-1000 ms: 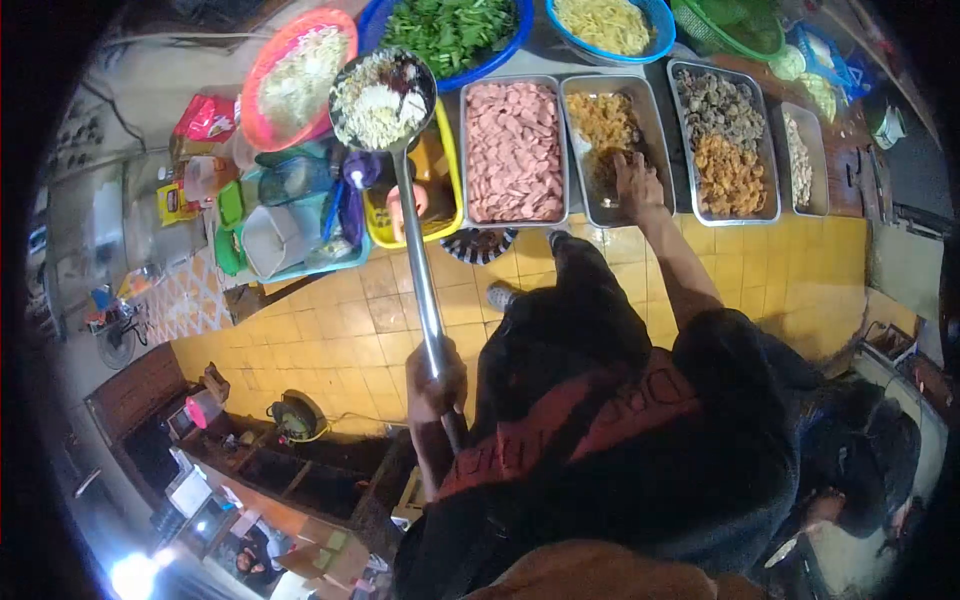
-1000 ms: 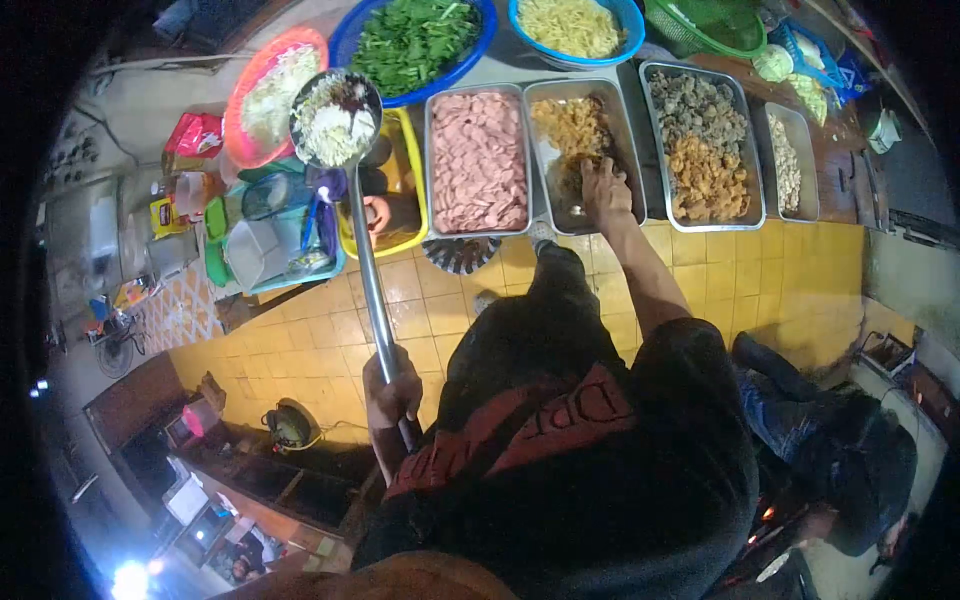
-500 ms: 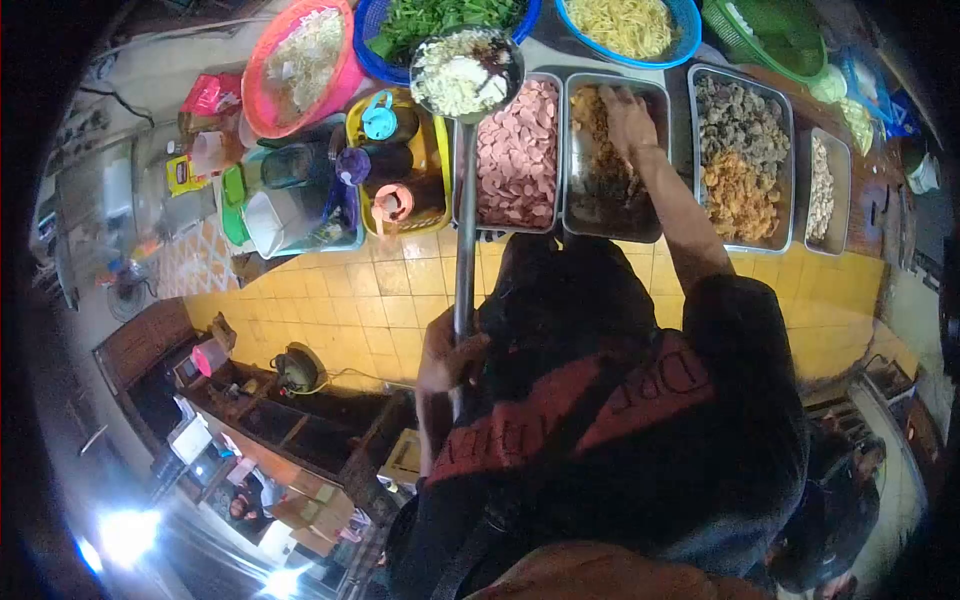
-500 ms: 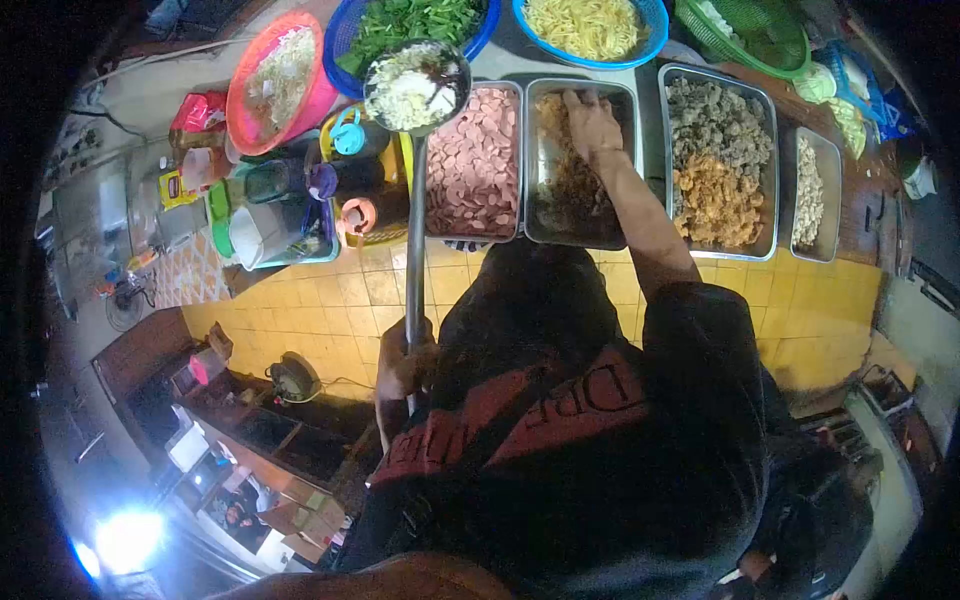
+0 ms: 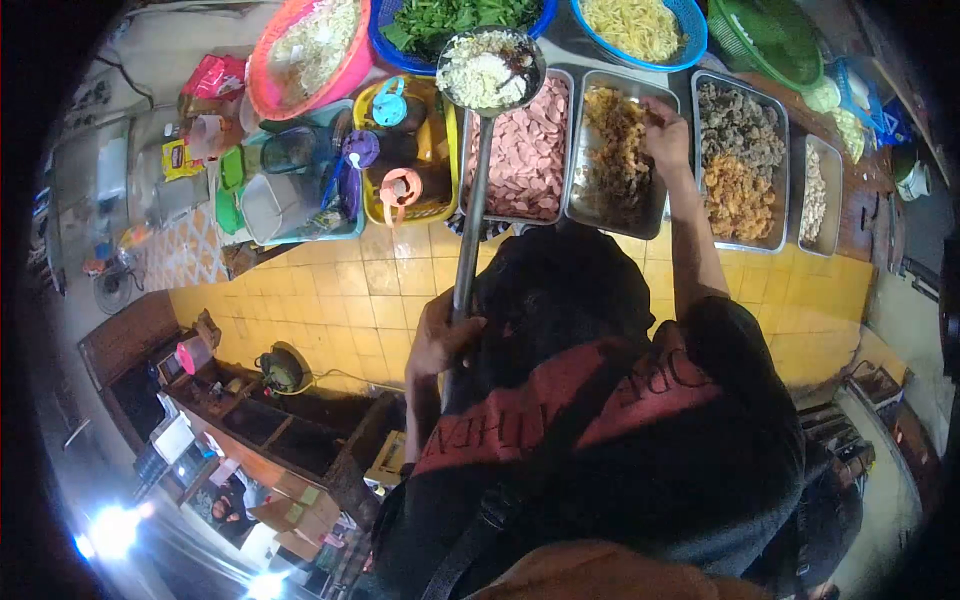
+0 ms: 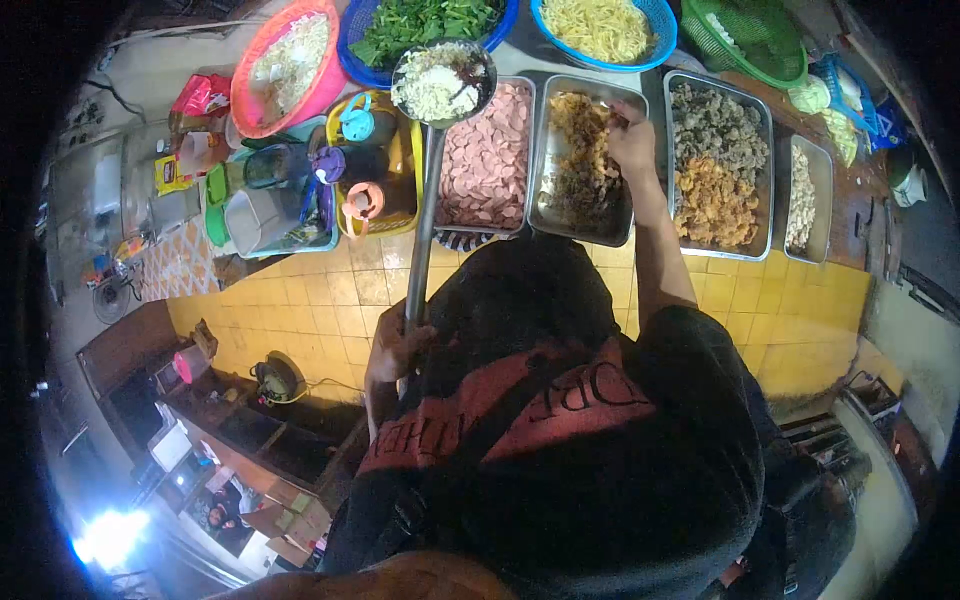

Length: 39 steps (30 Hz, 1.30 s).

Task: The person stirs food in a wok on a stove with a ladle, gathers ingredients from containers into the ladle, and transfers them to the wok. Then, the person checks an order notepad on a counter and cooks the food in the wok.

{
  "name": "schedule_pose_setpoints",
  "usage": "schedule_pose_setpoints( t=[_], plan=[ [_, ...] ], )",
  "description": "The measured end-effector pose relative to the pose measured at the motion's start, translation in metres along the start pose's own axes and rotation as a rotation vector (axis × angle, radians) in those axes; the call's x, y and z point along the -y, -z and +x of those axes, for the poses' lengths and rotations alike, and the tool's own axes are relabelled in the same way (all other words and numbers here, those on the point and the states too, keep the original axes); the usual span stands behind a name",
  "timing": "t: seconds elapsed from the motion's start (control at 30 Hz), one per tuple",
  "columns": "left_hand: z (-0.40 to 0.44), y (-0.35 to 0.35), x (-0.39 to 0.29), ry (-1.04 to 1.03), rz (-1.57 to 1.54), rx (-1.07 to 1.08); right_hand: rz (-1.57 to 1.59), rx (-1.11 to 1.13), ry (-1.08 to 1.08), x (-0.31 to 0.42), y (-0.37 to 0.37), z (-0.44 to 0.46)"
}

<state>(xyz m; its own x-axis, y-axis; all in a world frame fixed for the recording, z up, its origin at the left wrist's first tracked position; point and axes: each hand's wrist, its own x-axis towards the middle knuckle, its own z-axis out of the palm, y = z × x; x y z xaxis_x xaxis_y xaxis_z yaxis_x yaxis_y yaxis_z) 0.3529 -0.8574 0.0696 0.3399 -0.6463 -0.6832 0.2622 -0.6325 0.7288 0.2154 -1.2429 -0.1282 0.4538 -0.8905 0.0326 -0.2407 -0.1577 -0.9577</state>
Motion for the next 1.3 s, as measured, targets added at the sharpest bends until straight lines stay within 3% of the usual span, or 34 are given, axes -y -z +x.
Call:
schedule_pose_setpoints(
  t=[0.07,0.1,0.13,0.2,0.23,0.33,0.37,0.4,0.43,0.47,0.5,0.53,0.57,0.6,0.67,0.7,0.8,0.87,0.93,1.07,1.1,1.13,1.2,1.3],
  plan=[
    [0.003,0.005,0.006,-0.087,0.006,0.039,-0.607,0.010,0.043,0.014,0.002,-0.002],
    [0.004,0.006,0.009,-0.093,0.008,0.042,-0.743,0.034,0.099,0.021,-0.001,-0.001],
    [0.005,0.007,0.011,-0.079,-0.021,0.046,-0.743,0.028,0.102,0.021,-0.003,0.001],
    [0.007,0.011,0.012,-0.071,-0.047,0.049,-1.061,0.218,0.296,0.003,-0.014,0.014],
    [0.009,0.012,0.013,-0.068,-0.018,0.062,-1.118,0.159,0.404,-0.031,-0.024,0.024],
    [0.009,0.010,0.008,-0.078,0.014,0.070,-1.169,0.240,0.327,-0.087,-0.054,0.040],
    [0.009,0.010,0.006,-0.092,0.020,0.064,-1.527,0.352,0.689,-0.144,-0.057,0.053],
    [0.011,0.010,0.010,-0.094,0.024,0.066,-1.007,0.279,0.585,-0.192,-0.067,0.067],
    [0.015,0.012,0.018,-0.135,0.030,0.059,-0.128,0.302,0.514,-0.238,-0.075,0.081],
    [0.017,0.012,0.020,-0.175,0.033,0.050,0.403,0.284,0.570,-0.227,-0.082,0.083],
    [0.018,0.013,0.022,-0.179,0.032,0.051,-0.065,0.291,0.360,-0.218,-0.073,0.084],
    [0.019,0.015,0.021,-0.149,0.063,0.074,-0.945,0.379,0.255,-0.152,-0.062,0.074],
    [0.019,0.016,0.020,-0.119,0.093,0.096,-1.484,0.603,0.222,-0.068,-0.050,0.061],
    [0.020,0.016,0.021,-0.122,0.092,0.098,-1.486,0.600,0.221,-0.018,-0.036,0.044],
    [0.023,0.016,0.020,-0.143,0.083,0.118,-0.708,0.383,0.166,0.044,-0.018,0.024],
    [0.023,0.016,0.019,-0.144,0.081,0.118,-0.694,0.235,0.312,0.018,-0.017,0.026],
    [0.024,0.012,0.011,-0.220,0.149,0.094,-0.484,0.177,0.278,0.028,0.002,0.017],
    [0.026,0.012,0.013,-0.118,0.030,0.137,-0.589,0.148,0.317,0.030,0.010,0.016],
    [0.025,0.012,0.004,-0.129,0.044,0.164,-0.971,0.203,0.215,0.031,0.014,0.016],
    [0.025,0.010,-0.001,-0.103,0.036,0.181,-1.313,0.184,0.211,0.030,-0.003,0.001],
    [0.024,0.009,-0.002,-0.103,0.036,0.182,-1.315,0.414,-0.007,0.042,-0.012,0.008],
    [0.023,0.008,-0.004,-0.111,0.013,0.195,-1.315,0.415,-0.006,0.036,-0.019,0.007],
    [0.026,0.010,-0.002,-0.121,-0.012,0.204,-1.397,0.272,0.663,0.003,-0.040,0.005],
    [0.031,0.014,0.013,-0.120,0.095,0.198,-1.247,0.303,0.602,-0.051,-0.064,0.011]
  ],
)
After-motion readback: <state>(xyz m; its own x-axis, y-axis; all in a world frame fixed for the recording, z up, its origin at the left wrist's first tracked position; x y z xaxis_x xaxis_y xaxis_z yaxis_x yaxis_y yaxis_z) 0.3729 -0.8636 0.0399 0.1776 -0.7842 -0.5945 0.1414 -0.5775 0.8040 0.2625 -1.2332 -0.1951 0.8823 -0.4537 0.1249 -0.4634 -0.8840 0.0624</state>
